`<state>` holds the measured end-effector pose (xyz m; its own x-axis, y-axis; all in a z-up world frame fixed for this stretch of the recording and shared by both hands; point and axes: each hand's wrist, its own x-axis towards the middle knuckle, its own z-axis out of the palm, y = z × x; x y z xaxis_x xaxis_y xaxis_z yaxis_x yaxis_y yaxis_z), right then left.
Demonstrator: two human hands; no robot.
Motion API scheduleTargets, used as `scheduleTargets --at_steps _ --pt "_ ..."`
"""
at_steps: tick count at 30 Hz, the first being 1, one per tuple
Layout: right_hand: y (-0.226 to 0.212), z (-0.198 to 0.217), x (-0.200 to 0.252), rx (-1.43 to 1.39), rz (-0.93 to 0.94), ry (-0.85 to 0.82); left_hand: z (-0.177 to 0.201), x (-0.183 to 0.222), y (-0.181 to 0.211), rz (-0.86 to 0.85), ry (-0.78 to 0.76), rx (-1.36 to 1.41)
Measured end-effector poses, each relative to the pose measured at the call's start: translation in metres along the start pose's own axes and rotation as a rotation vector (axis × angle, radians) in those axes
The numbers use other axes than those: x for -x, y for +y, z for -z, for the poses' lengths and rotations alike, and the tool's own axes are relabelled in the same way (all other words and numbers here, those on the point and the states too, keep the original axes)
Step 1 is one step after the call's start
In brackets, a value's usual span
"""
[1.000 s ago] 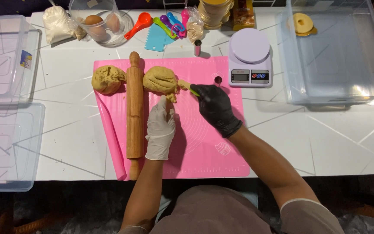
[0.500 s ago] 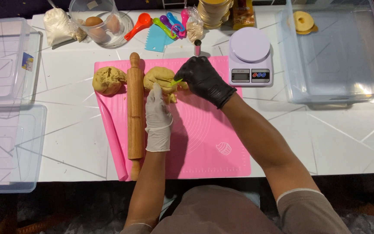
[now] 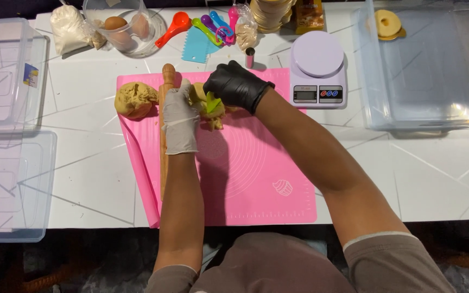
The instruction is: Cutting dough into portions, weighing them on a digital scale, and rolling them out using a rolling pin on a silicone mat.
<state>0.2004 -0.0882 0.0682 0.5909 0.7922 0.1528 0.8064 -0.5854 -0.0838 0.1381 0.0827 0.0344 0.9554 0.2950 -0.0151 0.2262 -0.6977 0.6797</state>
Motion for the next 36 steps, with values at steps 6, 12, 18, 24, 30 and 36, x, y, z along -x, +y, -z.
scheduleTargets --at_steps 6,12,18,24,30,36 --pt "0.02 -0.015 -0.012 -0.124 -0.137 -0.153 0.008 -0.014 0.013 0.36 -0.008 0.239" --pt "-0.026 -0.019 0.023 0.326 0.167 0.306 -0.04 -0.036 -0.04 0.094 -0.067 -0.071" --pt "0.053 -0.042 0.029 -0.475 0.046 0.08 -0.036 -0.036 -0.04 0.309 -0.071 0.123" --pt "0.046 -0.026 0.036 -0.266 0.113 0.249 -0.082 -0.09 -0.093 0.097 -0.081 -0.232" --pt "-0.005 -0.009 0.03 -0.052 0.21 0.257 0.003 -0.017 0.003 0.194 -0.066 -0.081" --pt "-0.013 -0.051 0.0 0.257 0.277 0.32 -0.065 -0.076 -0.072 0.135 -0.044 -0.174"
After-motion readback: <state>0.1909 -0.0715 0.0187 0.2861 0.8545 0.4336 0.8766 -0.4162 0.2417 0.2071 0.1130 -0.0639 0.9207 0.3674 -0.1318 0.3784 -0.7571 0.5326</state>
